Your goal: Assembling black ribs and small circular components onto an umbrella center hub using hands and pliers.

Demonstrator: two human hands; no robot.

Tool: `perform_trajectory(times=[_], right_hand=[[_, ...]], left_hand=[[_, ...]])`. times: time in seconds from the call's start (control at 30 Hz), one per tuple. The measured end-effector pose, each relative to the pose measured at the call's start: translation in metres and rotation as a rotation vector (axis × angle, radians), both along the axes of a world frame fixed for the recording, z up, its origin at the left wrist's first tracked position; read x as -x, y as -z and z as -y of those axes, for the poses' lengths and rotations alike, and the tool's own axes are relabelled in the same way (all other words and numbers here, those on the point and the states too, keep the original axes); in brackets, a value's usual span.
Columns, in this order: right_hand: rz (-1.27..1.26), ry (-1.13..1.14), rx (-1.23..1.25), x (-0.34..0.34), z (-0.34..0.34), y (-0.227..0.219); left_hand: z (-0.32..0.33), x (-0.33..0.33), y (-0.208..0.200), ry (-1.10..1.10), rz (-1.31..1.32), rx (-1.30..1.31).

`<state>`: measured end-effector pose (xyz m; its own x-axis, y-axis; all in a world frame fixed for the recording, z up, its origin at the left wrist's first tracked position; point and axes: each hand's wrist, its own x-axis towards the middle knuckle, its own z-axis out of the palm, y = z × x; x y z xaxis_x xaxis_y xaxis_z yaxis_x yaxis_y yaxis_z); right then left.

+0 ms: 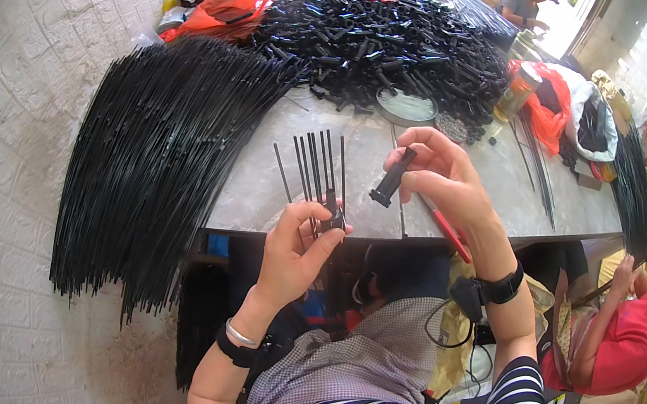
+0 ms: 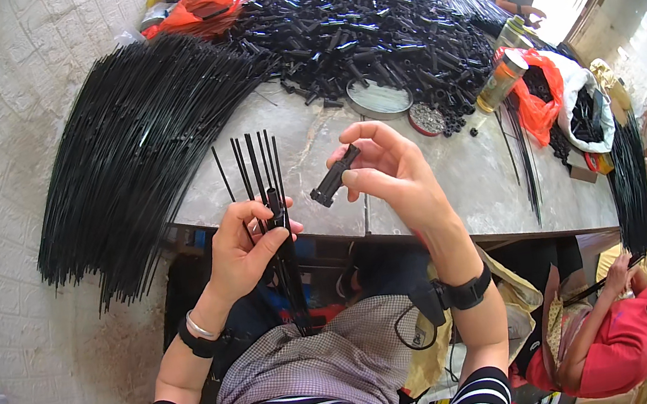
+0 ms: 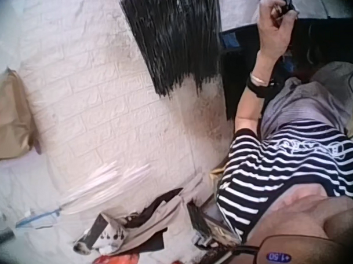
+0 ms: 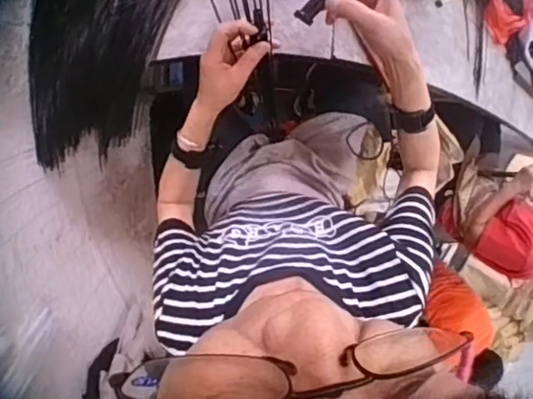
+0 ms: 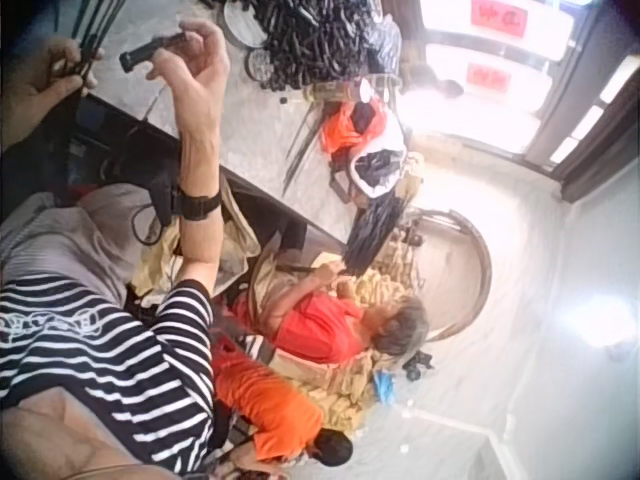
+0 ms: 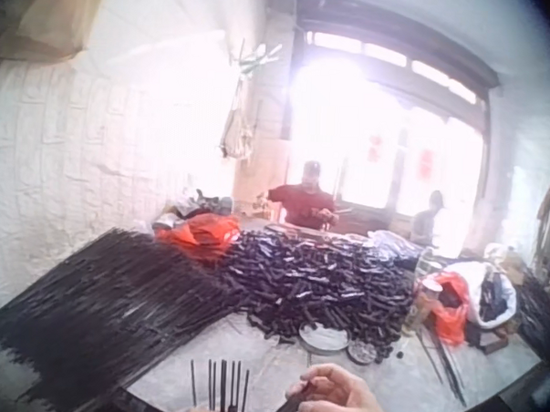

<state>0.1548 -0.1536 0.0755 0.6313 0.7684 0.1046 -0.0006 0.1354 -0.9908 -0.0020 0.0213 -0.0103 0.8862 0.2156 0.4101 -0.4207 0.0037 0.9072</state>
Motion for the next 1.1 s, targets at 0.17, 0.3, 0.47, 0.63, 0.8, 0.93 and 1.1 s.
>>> perform_trajectory(times=[0.17,0.3,0.47,0.63,0.8,0.93,1.1], right_hand=[[-0.008,-0.021,-0.113,0.013,0.02,-0.002],[-0.002,-0.049,-0.162,0.019,0.028,-0.002],[0.164,0.012,-0.19,0.039,0.029,-0.018],[0.7,0.109,-0.092,0.053,0.013,-0.036],[0.93,0.163,0.06,0.048,0.007,-0.043],[0.868,0.132,0.094,0.042,0.006,-0.045],[0.757,0.026,0.233,0.03,0.004,-0.054]], left_hand=[[0.01,-0.004,-0.004,0.033,0.007,0.021],[0.017,-0.005,-0.008,0.038,0.001,0.043],[0.024,-0.006,-0.011,0.044,0.02,-0.003],[0.031,-0.009,-0.015,0.079,0.012,0.05],[0.031,-0.008,-0.016,0.067,-0.003,0.043],[0.032,-0.009,-0.018,0.068,-0.001,0.041],[0.032,-0.009,-0.015,0.07,-0.008,0.044]])
